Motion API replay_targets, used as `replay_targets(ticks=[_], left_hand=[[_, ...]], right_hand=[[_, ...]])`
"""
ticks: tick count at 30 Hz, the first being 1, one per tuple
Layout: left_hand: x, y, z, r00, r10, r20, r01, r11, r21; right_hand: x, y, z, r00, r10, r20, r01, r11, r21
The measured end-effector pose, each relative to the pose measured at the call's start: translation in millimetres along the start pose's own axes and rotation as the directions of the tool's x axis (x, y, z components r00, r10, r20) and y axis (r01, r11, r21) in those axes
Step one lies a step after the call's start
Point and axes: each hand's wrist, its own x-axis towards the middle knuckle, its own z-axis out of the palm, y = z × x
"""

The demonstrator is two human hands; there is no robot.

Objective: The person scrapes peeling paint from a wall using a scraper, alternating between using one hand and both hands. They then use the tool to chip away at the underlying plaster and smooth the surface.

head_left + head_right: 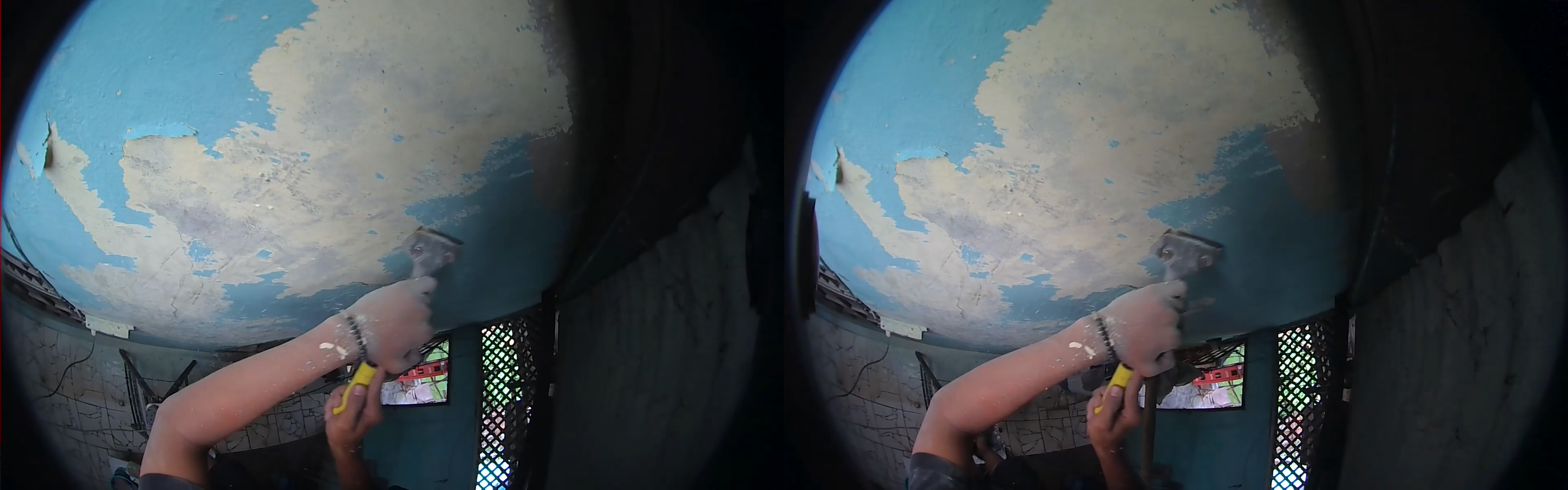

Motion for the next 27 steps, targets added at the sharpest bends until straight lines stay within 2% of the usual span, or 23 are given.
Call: replay_targets(ticks=[1, 4, 5, 8, 13, 14, 15, 18, 20, 21, 24, 25, 27], left_hand=[[12.7, 0.3, -8.4, 1.000, 0.018, -0.024, -0.018, 1.000, 0.000], [29.3, 4.9, -15.1, 0.997, 0.021, -0.069, -0.022, 1.000, -0.017], [30.9, 6.1, -16.7, 0.997, 0.011, -0.081, -0.013, 1.000, -0.022], [16.6, 9.6, -18.3, 0.998, -0.035, -0.047, 0.035, 0.999, 0.009], [18.5, 7.5, -25.7, 1.000, 0.002, 0.006, -0.002, 1.000, 0.006], [29.7, 7.7, -30.0, 1.000, 0.022, -0.002, -0.022, 1.000, 0.017], [39.2, 6.7, -28.1, 0.992, 0.049, -0.118, -0.047, 0.999, 0.025], [64.3, 11.9, -42.4, 0.999, 0.036, -0.029, -0.033, 0.995, 0.091], [49.4, 12.2, -42.6, 1.000, -0.027, 0.014, 0.026, 0.996, 0.080], [38.7, 14.7, -40.9, 0.998, -0.051, 0.038, 0.049, 0.996, 0.069], [5.4, 10.4, -25.9, 1.000, -0.006, -0.004, 0.006, 0.998, 0.055], [8.7, 11.5, -25.5, 1.000, -0.021, 0.008, 0.021, 0.998, 0.064], [30.9, 8.1, -29.3, 0.998, 0.035, 0.047, -0.040, 0.991, 0.130]], right_hand=[[5.2, -5.7, -2.6, 0.997, -0.074, 0.006, 0.074, 0.996, -0.043], [13.7, -32.3, -9.9, 0.999, -0.028, -0.024, 0.028, 0.999, 0.023], [12.7, -40.8, -11.9, 0.999, -0.035, 0.018, 0.034, 0.999, 0.018], [2.4, -29.6, -6.5, 1.000, -0.013, 0.023, 0.012, 0.999, 0.030], [4.5, -25.4, -1.7, 1.000, -0.019, 0.013, 0.019, 0.999, 0.037], [11.1, -36.7, -2.6, 1.000, -0.024, 0.003, 0.024, 0.999, 0.048], [18.6, -48.1, -3.5, 0.999, -0.030, -0.013, 0.031, 0.998, 0.062], [29.6, -64.7, -3.5, 0.998, -0.033, -0.044, 0.037, 0.995, 0.096], [21.9, -60.1, -1.8, 0.998, -0.011, -0.058, 0.016, 0.997, 0.080], [14.6, -46.3, -2.3, 0.999, -0.009, -0.033, 0.010, 1.000, 0.014], [0.9, -26.6, 8.2, 0.999, -0.055, -0.002, 0.054, 0.998, -0.044], [2.4, -26.3, 8.0, 0.999, -0.045, -0.019, 0.044, 0.999, -0.022], [14.1, -40.5, 1.7, 0.998, -0.030, -0.048, 0.030, 1.000, 0.003]])
